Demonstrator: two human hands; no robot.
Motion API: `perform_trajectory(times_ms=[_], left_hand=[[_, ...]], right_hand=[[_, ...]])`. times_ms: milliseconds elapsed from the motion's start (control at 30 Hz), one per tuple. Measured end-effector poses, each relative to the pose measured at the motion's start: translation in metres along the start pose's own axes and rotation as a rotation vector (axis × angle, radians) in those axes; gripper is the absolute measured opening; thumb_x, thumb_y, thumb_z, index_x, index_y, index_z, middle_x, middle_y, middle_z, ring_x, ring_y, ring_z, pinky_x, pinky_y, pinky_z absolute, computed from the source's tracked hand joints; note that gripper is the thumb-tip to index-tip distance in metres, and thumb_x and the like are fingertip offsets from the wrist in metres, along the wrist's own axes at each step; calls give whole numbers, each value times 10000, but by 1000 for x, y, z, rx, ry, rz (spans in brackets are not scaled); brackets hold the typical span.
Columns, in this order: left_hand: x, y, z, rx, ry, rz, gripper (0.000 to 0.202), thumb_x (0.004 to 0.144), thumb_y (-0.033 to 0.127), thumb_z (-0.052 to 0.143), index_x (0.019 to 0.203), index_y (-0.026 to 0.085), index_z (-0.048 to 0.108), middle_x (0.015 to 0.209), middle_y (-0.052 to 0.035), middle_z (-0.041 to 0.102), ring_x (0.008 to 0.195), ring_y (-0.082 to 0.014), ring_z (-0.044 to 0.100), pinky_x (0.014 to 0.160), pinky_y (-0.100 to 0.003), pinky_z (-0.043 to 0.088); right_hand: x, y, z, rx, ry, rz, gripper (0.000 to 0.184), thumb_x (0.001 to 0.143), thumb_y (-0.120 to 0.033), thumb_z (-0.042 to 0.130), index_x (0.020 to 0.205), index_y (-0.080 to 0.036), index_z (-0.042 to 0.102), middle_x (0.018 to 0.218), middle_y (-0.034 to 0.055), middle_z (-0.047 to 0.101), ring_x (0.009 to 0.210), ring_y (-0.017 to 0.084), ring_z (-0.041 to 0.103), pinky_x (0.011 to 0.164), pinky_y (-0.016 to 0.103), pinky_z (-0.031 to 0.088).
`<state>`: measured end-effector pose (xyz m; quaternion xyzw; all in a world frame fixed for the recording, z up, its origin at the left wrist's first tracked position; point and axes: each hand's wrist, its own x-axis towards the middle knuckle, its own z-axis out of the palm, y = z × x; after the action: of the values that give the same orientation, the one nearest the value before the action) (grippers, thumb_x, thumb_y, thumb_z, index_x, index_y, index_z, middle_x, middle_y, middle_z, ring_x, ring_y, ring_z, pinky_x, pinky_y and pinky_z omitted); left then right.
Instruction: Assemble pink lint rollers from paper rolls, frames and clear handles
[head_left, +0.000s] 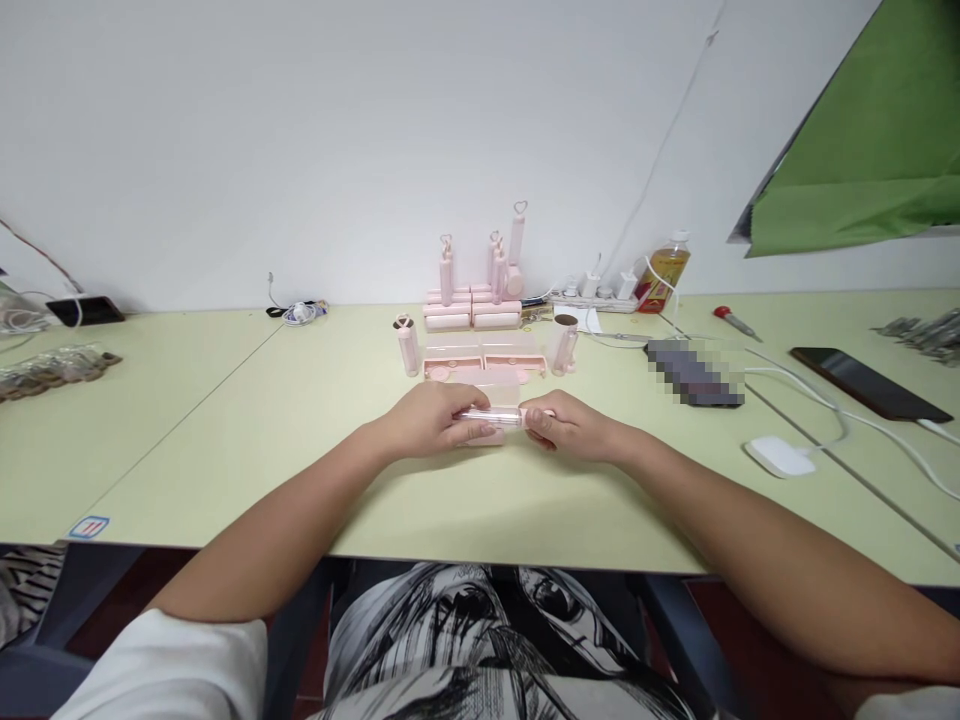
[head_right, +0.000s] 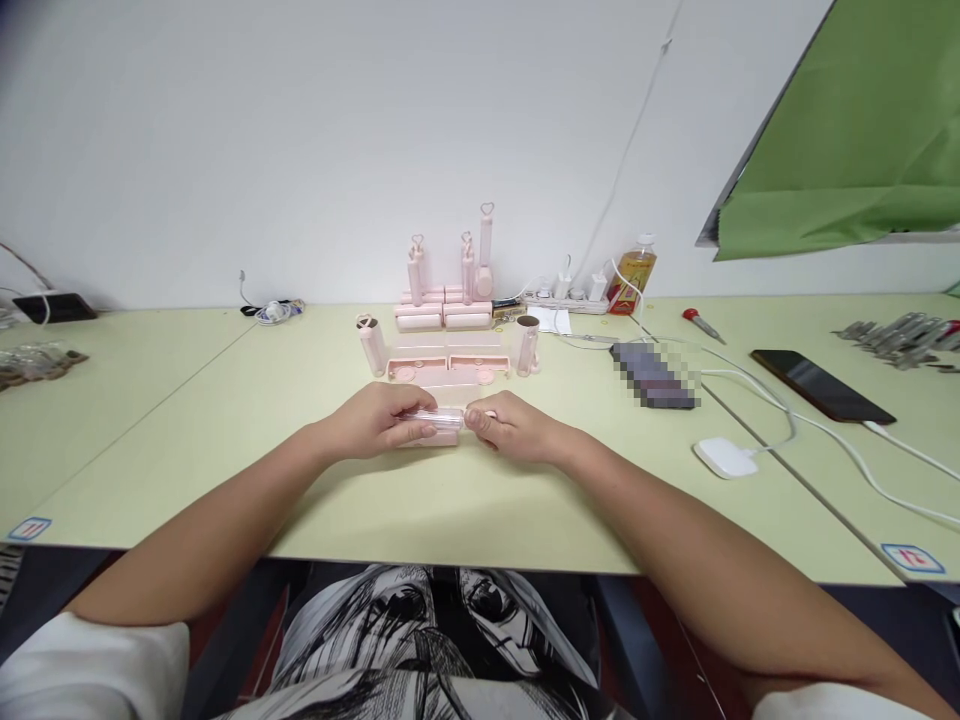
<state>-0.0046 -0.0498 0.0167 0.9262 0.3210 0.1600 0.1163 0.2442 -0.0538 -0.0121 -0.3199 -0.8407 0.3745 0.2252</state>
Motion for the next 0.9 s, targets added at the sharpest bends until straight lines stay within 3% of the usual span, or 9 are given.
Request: perform_trajectory(times_ms=[100, 233, 567, 900], left_hand=[[0, 8, 1, 198, -74, -38, 481, 934, 599, 361, 1004, 189, 603, 867, -52, 692, 752, -194, 623, 609, -270, 376], [2, 13, 6, 345, -154, -41, 481, 944, 606, 325, 934, 185, 557, 777, -46, 678, 687, -204, 630, 551, -270, 332], [3, 11, 9, 312, -125, -21, 446, 948, 593, 342, 925, 193, 538, 744, -28, 671, 656, -187, 616, 547, -262, 298], [1, 10, 10, 412, -136, 58, 411, 960, 554, 354, 870, 192, 526, 716, -19, 653, 628, -178, 609, 521, -270, 261]], right_hand=[[2, 2, 5, -75, 6, -5, 592, 936, -652, 303, 591, -183, 411, 519, -40, 370, 492, 93, 332, 486, 237, 253], [5, 6, 14, -114, 9, -18, 556, 945, -623, 317, 605, -186, 368, 575, -47, 303, 535, 92, 280, 503, 236, 223], [5, 1, 24, -23, 117, -64, 579, 940, -651, 258, 589, -200, 347, 574, -39, 316, 541, 101, 275, 518, 248, 244], [5, 3, 34, 25, 95, -41, 561, 949, -623, 274, 590, -200, 355, 578, -39, 329, 548, 101, 279, 532, 249, 269]])
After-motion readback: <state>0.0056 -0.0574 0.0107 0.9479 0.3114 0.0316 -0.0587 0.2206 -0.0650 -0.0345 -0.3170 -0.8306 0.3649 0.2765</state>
